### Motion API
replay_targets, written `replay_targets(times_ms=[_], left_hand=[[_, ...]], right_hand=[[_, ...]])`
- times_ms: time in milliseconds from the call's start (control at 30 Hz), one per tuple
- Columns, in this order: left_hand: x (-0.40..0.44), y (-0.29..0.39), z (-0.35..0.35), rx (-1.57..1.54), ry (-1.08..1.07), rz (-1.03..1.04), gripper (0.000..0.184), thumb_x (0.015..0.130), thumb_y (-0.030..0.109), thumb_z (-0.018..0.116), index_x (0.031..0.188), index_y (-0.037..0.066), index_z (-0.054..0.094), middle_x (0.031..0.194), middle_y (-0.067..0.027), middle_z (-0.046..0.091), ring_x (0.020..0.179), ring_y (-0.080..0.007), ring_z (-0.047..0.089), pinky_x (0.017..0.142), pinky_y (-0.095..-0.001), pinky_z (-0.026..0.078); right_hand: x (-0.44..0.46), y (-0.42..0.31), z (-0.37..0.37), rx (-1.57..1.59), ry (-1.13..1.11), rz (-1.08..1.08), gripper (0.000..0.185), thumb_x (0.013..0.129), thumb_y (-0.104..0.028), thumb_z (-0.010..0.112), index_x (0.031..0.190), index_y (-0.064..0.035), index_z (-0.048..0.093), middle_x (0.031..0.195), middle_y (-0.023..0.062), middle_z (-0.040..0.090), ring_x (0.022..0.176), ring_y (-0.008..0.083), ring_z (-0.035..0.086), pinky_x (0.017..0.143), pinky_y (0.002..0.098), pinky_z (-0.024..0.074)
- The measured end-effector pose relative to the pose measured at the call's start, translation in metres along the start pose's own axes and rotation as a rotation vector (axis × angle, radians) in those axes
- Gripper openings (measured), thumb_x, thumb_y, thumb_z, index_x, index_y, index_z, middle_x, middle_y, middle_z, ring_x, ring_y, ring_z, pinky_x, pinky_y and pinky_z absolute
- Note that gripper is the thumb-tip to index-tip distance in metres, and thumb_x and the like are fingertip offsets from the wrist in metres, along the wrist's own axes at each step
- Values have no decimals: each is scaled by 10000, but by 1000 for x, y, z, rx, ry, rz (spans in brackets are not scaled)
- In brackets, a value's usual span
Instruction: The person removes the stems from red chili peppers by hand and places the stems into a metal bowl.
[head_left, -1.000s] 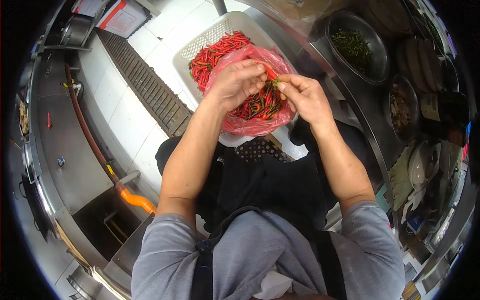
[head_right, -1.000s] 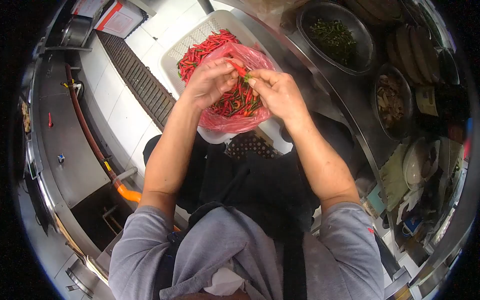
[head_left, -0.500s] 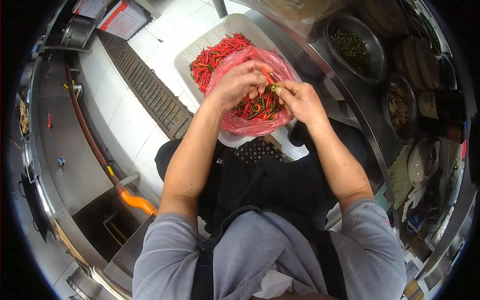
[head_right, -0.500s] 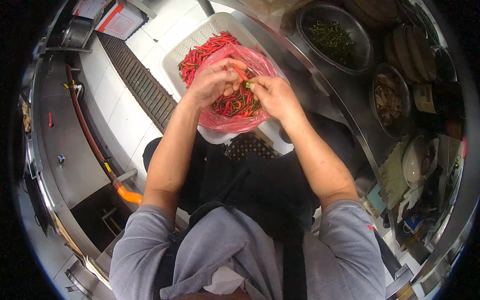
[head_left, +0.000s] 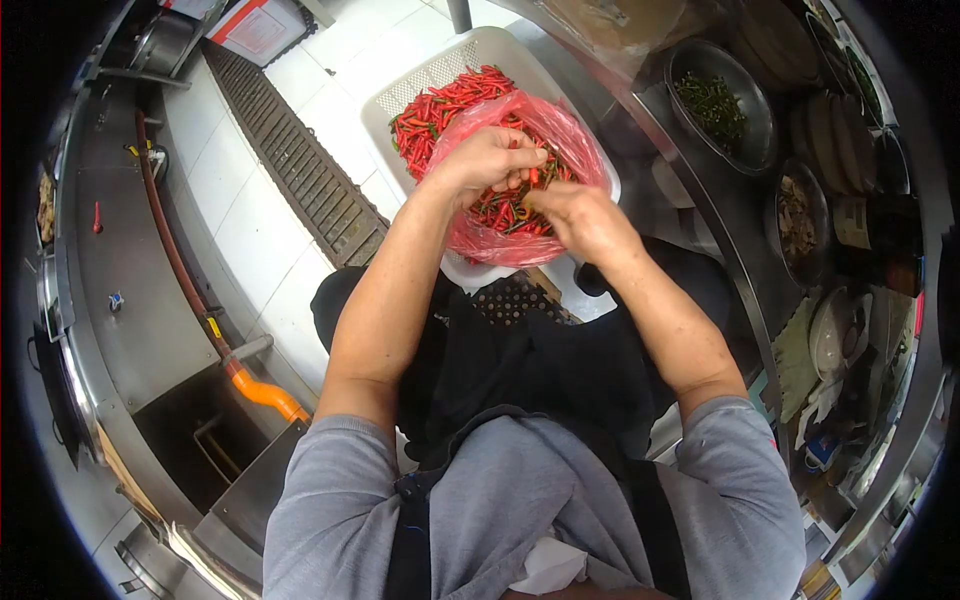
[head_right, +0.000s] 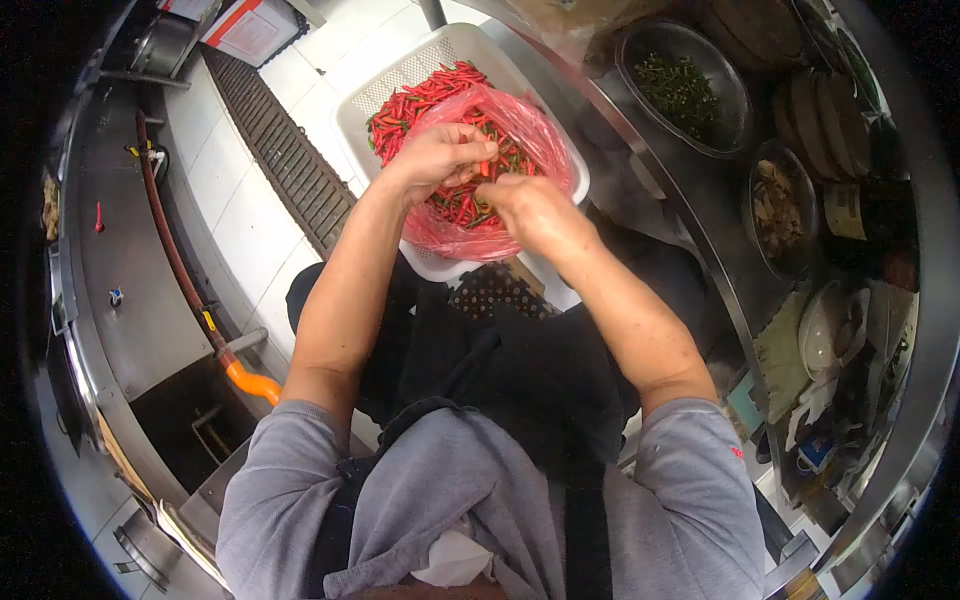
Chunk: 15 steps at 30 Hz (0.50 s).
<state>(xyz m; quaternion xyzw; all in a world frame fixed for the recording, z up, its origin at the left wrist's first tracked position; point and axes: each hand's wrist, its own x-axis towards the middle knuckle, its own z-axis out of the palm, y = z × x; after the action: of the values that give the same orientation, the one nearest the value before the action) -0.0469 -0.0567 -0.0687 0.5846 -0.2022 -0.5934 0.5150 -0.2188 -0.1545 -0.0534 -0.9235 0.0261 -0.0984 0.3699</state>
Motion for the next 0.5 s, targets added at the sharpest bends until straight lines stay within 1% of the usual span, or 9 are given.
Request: replay_targets(times_ms=[100,167,233,267,333,367,433,467,500], left_hand=[[0,11,-14,242,49,11,161,892,196,625,871,36,634,686,-18,591,563,-73,507,484,-215,368],[-3,24,-31,490,482,237,175,880,168,600,939,11,653,740,-38,627,634,-100,564,563,-243,450],[10,18,-71,626,705,329,250,845,156,587,1042,18,655,859,-104,685,765,-187,647,708,-309,516],[10,15,-84,618,711,332,250,845,156,586,1042,18,655,859,-104,685,765,-187,647,708,-309,516],[8,7,-98,1010,881,381,315,820,172,589,1103,49,650,979,-152,694,887,-268,670,820,-342,513],[8,3,-98,997,886,384,315,820,172,589,1103,49,650,979,-152,694,887,-268,670,820,-342,513],[8,-2,-93,994,895,317,343,802,187,581,1124,94,656,1037,-166,680,973,-321,651,882,-357,497],[5,3,-86,984,895,325,343,802,187,581,1124,94,656,1037,-166,680,973,-321,651,882,-357,497],[-3,11,-75,961,816,338,318,799,180,577,1091,95,671,1009,-162,686,955,-311,655,866,-360,502]], right_hand=[[-3,-8,10,-58,-130,15,155,810,-35,624,953,-30,683,872,158,653,769,328,638,702,406,506],[-6,-1,12,-16,103,-117,154,803,-44,609,938,-43,683,899,151,669,777,323,648,704,400,521],[-10,-15,-23,106,262,162,165,868,-153,627,956,-43,712,894,133,692,774,243,677,727,338,524],[-12,-26,-48,99,361,290,156,854,-148,642,949,-52,719,844,129,690,733,199,664,700,309,516],[-16,-37,-92,266,661,400,181,856,-165,671,981,-46,722,745,45,676,595,92,575,566,241,464],[-17,-35,-110,228,835,392,209,862,-176,675,1005,-28,714,715,20,653,569,54,535,515,205,412],[-18,-21,-151,136,964,431,279,841,-204,699,1055,-25,700,673,25,631,547,46,501,505,197,374],[-18,-13,-168,-62,926,499,312,858,-280,667,1086,-69,697,754,92,680,625,154,613,589,279,462],[-19,9,-184,-71,925,494,312,858,-280,667,1086,-69,697,754,92,680,625,154,613,589,279,462]])
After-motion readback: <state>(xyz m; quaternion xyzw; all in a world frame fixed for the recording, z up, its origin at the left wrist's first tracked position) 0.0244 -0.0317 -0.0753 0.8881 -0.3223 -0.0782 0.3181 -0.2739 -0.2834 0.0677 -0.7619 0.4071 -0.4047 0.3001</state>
